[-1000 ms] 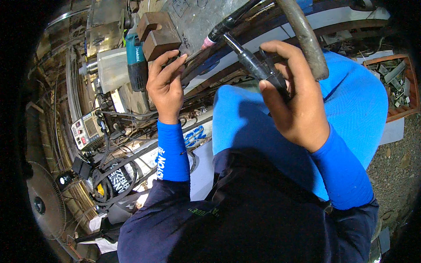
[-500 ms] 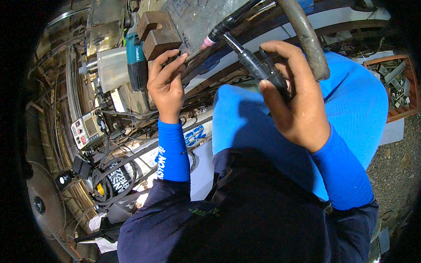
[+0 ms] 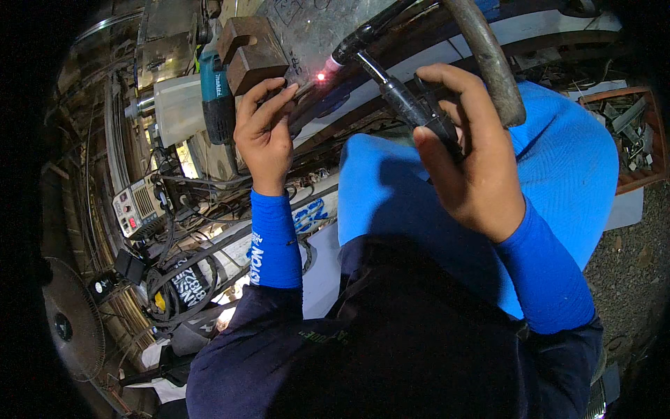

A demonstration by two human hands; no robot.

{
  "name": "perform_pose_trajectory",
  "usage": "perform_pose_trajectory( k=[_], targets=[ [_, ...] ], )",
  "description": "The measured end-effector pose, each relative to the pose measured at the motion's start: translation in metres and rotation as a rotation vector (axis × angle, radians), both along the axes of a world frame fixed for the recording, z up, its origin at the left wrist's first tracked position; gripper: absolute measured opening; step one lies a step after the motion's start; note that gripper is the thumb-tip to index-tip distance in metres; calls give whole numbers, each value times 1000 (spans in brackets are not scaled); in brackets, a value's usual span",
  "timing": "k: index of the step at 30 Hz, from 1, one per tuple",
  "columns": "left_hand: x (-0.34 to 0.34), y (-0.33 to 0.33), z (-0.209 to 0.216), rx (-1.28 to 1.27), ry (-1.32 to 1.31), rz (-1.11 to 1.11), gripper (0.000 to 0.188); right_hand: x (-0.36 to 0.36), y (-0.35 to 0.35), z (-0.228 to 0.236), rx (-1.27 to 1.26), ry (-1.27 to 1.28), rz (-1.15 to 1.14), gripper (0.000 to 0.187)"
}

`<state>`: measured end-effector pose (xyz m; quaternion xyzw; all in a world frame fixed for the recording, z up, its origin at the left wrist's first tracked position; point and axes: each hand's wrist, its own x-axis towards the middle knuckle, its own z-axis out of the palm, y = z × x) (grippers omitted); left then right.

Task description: The person welds small metal rods using a handheld welding torch, then uses a hammer to tap the welded areas. The person repeats the welding and hammering steps on the same workpiece.

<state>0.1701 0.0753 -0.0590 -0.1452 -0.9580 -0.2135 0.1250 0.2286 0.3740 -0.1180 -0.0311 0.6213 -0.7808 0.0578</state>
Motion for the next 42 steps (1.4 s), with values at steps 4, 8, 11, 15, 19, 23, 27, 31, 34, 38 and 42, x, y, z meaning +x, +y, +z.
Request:
perform_pose_trajectory(
  k=[4,8,11,15,19,23,27,31,34,38,42],
  targets=[
    [-1,-3,-1,-26,24,-16,41,-1,1,10,-6,-32,-6,50],
    [0,0,0,-6,16,-5,42,-2,3,15,18,-30,-2,49],
    [0,1,1,-6,19,-7,42,-2,3,16,16,-23,4,48],
    [0,2,1,-17,21,-8,43,-2,2,19,10,-43,-3,50],
    [0,0,0,-13,21,-13,43,-2,2,17,19,-26,3,52],
    [-2,2,0,10,34,-18,43,-2,1,10,44,46,-26,50],
    [-1,0,0,-27,36,-23,40,-3,5,21,37,-58,31,48],
    [2,-5,1,-106,32,-40,36,-1,-8,3,-173,3,-63,56],
    [-2,0,-3,6,7,-6,35,0,3,7,-23,-54,9,53],
    [-1,3,0,-6,18,4,38,-1,1,14,-45,-49,-28,49],
    [-1,0,1,-12,22,-1,39,-2,1,11,10,-19,-15,51]
  ],
)
